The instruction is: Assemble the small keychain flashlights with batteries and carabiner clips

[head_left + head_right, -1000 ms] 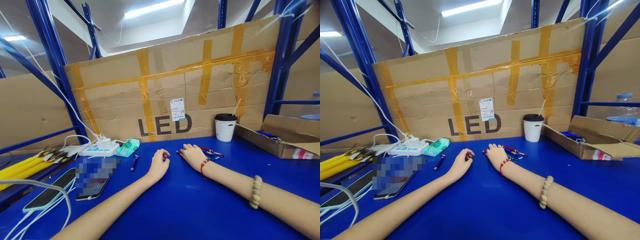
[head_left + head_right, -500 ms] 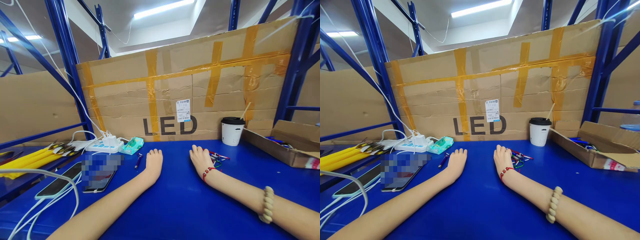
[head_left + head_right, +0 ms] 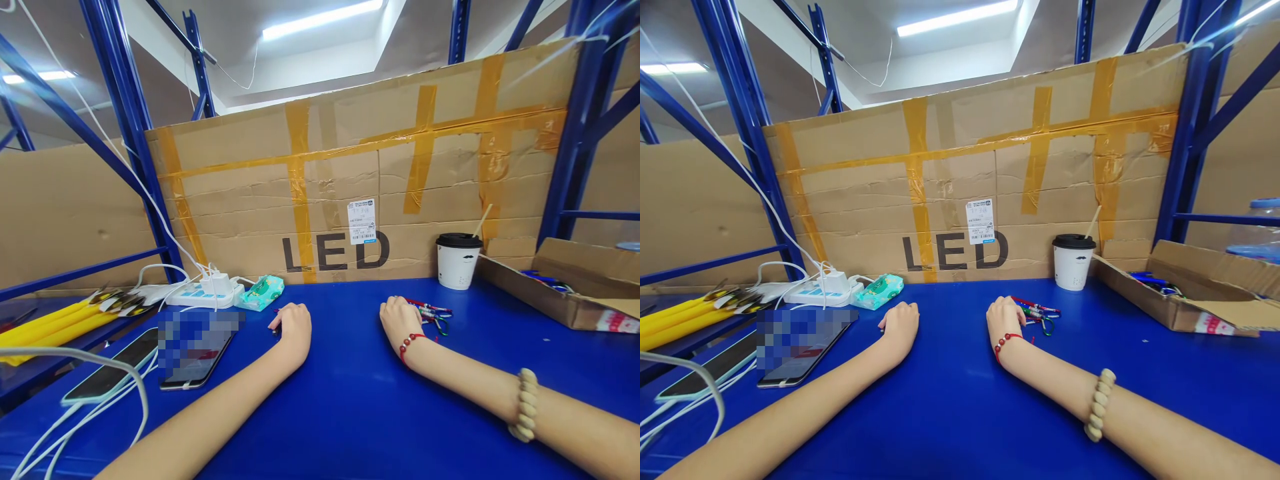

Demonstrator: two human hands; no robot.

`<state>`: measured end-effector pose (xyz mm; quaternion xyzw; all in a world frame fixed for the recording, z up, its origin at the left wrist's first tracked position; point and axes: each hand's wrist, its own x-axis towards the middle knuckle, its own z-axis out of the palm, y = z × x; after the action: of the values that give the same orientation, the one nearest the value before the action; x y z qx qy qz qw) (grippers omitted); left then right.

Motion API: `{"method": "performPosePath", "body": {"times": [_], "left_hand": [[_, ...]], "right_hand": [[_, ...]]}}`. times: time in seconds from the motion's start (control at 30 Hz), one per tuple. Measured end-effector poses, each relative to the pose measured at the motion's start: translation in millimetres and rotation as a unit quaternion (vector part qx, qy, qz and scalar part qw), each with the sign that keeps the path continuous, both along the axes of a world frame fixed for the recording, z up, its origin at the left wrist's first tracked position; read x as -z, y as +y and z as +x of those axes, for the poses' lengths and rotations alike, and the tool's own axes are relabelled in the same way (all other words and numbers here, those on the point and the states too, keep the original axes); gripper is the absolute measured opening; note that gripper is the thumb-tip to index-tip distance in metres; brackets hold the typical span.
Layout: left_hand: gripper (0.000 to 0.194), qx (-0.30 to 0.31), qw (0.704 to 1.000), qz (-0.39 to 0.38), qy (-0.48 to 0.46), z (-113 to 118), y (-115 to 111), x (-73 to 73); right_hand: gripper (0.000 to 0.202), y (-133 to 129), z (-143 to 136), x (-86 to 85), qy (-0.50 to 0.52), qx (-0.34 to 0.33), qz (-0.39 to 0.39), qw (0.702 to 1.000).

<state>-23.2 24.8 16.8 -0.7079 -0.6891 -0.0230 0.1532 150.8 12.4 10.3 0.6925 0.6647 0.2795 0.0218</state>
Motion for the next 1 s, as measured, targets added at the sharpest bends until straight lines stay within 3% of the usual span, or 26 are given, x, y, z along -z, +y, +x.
{"method": "performPosePath", "body": {"times": [0.1, 0.23, 0.37, 0.47, 0.6, 0.8, 0.9, 1.0], "left_hand": [[0.034, 0.049, 0.997, -0.010, 0.065, 3.0, -0.2, -2.5], [0.039, 0.187, 0.981, 0.004, 0.049, 6.6, -3.1, -5.2], [0.044, 0.360, 0.931, -0.007, -0.065, 8.0, -9.9, -4.6], [0.036, 0.425, 0.887, -0.022, -0.181, 9.7, -13.2, -0.9], [0.023, 0.433, 0.853, -0.015, -0.292, 11.8, -9.9, 7.2], [0.021, 0.422, 0.796, -0.009, -0.434, 12.8, 1.8, 17.5], [0.019, 0.389, 0.802, 0.006, -0.453, 12.2, 5.3, 18.2], [0.018, 0.337, 0.834, 0.031, -0.435, 10.7, 6.6, 17.0]], "right_hand": [[0.033, 1.3, 1.2, 0.8, 0.001, -0.010, 0.003, 1.000], [0.033, 4.3, 0.8, 1.8, 0.020, -0.090, 0.012, 0.996], [0.028, 2.7, -3.7, -1.7, 0.021, -0.188, 0.008, 0.982], [0.026, 0.4, -6.0, -4.3, 0.006, -0.236, 0.002, 0.972], [0.022, 2.7, -4.5, -3.3, -0.010, -0.284, -0.002, 0.959], [0.023, 10.9, 2.4, -0.3, 0.046, -0.371, -0.006, 0.928], [0.027, 11.9, 5.6, 0.0, 0.108, -0.389, -0.019, 0.915], [0.027, 12.0, 6.7, 0.4, 0.142, -0.391, -0.030, 0.909]]}}
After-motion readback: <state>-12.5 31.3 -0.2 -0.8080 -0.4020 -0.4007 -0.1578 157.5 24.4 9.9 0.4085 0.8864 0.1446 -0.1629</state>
